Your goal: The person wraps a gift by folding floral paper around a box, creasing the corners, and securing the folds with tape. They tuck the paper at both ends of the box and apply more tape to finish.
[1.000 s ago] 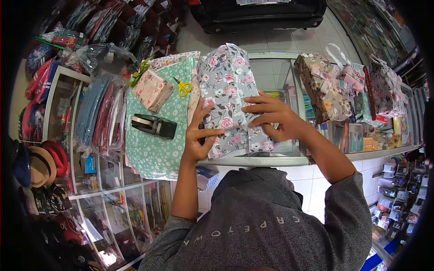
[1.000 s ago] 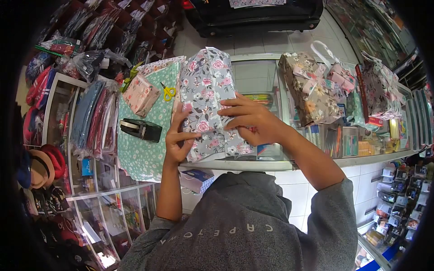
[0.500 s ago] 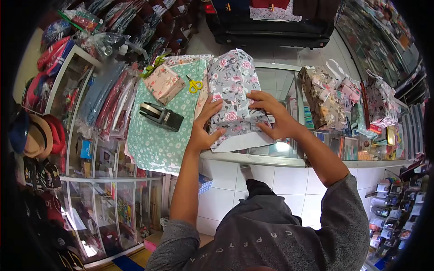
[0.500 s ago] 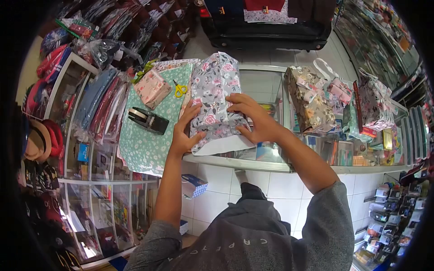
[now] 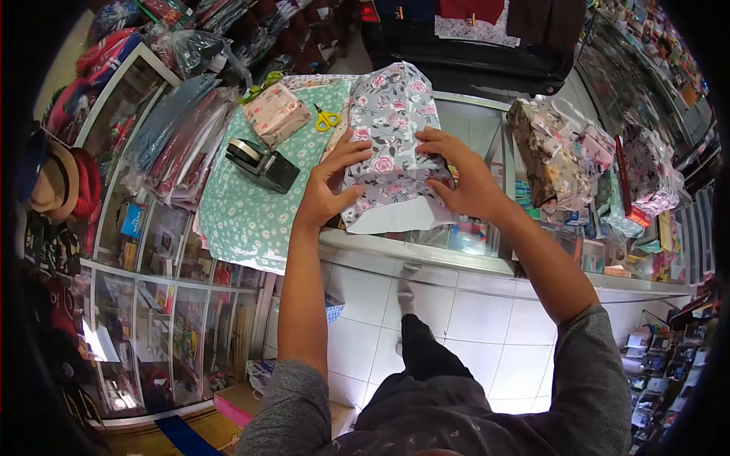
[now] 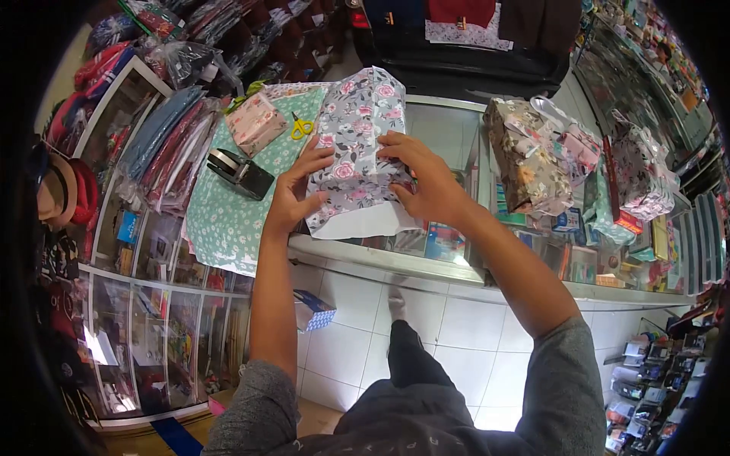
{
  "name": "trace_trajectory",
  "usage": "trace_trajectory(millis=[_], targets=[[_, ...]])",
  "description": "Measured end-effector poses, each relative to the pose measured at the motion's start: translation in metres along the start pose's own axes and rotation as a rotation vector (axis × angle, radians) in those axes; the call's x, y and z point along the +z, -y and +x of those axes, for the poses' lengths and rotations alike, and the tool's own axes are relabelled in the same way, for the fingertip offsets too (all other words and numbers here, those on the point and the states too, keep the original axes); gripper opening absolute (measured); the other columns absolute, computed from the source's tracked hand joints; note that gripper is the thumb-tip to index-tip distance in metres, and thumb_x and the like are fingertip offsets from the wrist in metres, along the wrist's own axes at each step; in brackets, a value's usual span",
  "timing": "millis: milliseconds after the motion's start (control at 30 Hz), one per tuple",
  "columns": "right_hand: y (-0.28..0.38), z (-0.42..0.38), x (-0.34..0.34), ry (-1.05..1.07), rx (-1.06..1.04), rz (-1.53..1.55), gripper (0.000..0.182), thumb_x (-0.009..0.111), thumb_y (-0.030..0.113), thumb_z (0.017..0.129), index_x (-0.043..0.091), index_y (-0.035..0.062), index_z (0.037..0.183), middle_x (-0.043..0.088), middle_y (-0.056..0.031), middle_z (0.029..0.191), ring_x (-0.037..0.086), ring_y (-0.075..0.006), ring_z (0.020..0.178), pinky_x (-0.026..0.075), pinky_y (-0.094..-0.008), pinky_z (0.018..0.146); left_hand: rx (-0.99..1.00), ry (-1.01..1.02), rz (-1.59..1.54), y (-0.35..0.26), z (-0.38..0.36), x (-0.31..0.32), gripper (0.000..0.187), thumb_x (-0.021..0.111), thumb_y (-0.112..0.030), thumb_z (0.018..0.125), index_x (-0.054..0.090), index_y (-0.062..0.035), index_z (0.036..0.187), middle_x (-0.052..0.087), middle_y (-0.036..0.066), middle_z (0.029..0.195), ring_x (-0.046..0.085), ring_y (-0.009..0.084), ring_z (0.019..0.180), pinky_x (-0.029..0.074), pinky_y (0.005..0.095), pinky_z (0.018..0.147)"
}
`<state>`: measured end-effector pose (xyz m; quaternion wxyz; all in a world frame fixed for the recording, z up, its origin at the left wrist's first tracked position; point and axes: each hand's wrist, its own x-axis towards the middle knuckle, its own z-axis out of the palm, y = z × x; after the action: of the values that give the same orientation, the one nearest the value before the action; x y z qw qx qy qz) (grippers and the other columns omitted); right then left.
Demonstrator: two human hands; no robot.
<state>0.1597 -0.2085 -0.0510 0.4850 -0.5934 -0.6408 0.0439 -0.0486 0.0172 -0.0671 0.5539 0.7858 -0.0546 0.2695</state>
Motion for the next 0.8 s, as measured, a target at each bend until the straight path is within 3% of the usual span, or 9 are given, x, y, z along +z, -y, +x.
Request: trace_trajectory(millis=[200,333,367,467,500,567,633,733,800], targets=[[0.003,-0.01,0.017,-0.161,0.118,-0.078,0.066,0.08,-0.006,0.079,0.058,0.007,0.14,0.047,-0.0201,0.161,0.048,-0.0413,0.148,0.044,-0.0422,0.12,-0.124,-0.217,-0.185,-0.001,-0.006,0.015,0.094,0.077,0.007,0.077,0.039,-0.0011,0.163,0.04,0.021,0.167,0.024,0.0314,0.162,0.02,0.0436,0.131],[-0.004,-0.014,0.025,-0.209,0.151,-0.104,0.066,0.079,-0.002,0.081,0.053,0.0022,0.142,0.042,-0.0315,0.159,0.047,-0.0509,0.143,0.045,-0.0471,0.116,-0.337,-0.232,-0.126,0.001,-0.006,0.008,0.101,0.079,0.01,0.079,0.026,0.0063,0.165,0.034,0.025,0.168,0.036,0.0291,0.157,0.038,0.0398,0.123],[-0.001,-0.013,0.026,-0.217,0.128,-0.116,0.061,0.077,-0.003,0.082,0.054,-0.0011,0.139,0.043,-0.0324,0.157,0.049,-0.0511,0.141,0.046,-0.0479,0.115,-0.276,-0.283,-0.054,0.004,-0.005,0.011,0.09,0.081,0.008,0.079,0.039,0.0098,0.158,0.053,0.024,0.155,0.056,0.0264,0.141,0.049,0.0357,0.113],[0.002,-0.015,0.031,-0.258,0.103,-0.175,0.058,0.076,-0.004,0.082,0.054,-0.0024,0.135,0.044,-0.0327,0.155,0.051,-0.0516,0.139,0.048,-0.049,0.113,-0.412,-0.318,0.027,0.006,-0.006,0.007,0.069,0.083,0.004,0.081,0.057,0.0126,0.145,0.07,0.019,0.133,0.069,0.0203,0.117,0.055,0.0329,0.103],[0.002,-0.015,0.031,-0.25,0.098,-0.176,0.058,0.076,-0.004,0.082,0.054,-0.0024,0.135,0.044,-0.0327,0.155,0.051,-0.0516,0.139,0.048,-0.049,0.113,-0.31,-0.412,0.08,0.009,-0.007,0.011,0.042,0.085,0.003,0.081,0.074,0.0111,0.121,0.079,0.013,0.106,0.073,0.0138,0.092,0.059,0.0278,0.084],[0.006,-0.018,0.033,-0.276,0.16,-0.228,0.055,0.078,-0.004,0.084,0.055,-0.0005,0.133,0.051,-0.0246,0.151,0.06,-0.0396,0.135,0.055,-0.0408,0.104,-0.359,-0.431,0.182,0.007,-0.006,0.009,0.033,0.088,-0.001,0.079,0.078,0.0083,0.109,0.078,0.009,0.094,0.069,0.01,0.082,0.055,0.0255,0.074],[0.013,-0.017,0.033,-0.317,0.223,-0.141,0.054,0.079,-0.002,0.082,0.055,-0.0021,0.131,0.052,-0.0268,0.145,0.06,-0.0424,0.13,0.054,-0.0445,0.103,-0.366,-0.491,0.312,0.002,-0.007,0.014,0.016,0.093,-0.009,0.077,0.082,0.0024,0.08,0.073,0.0,0.068,0.057,0.0033,0.062,0.043,0.0225,0.055],[0.021,-0.017,0.031,-0.415,0.256,-0.298,0.047,0.084,0.009,0.081,0.057,-0.0017,0.118,0.063,-0.0235,0.115,0.067,-0.0374,0.103,0.056,-0.0444,0.085,-0.302,-0.496,0.397,0.007,-0.01,0.013,0.021,0.094,-0.011,0.077,0.078,0.0023,0.074,0.071,0.001,0.066,0.055,0.0027,0.061,0.043,0.0235,0.055],[0.034,-0.01,0.02,-0.191,0.694,-0.297,0.042,0.086,0.018,0.082,0.057,0.0011,0.106,0.068,-0.0159,0.088,0.069,-0.0319,0.08,0.054,-0.0431,0.07,-0.296,-0.501,0.526,0.001,-0.012,0.015,0.03,0.095,-0.014,0.075,0.069,0.0001,0.068,0.062,-0.002,0.06,0.048,0.0033,0.058,0.039,0.0249,0.053]])
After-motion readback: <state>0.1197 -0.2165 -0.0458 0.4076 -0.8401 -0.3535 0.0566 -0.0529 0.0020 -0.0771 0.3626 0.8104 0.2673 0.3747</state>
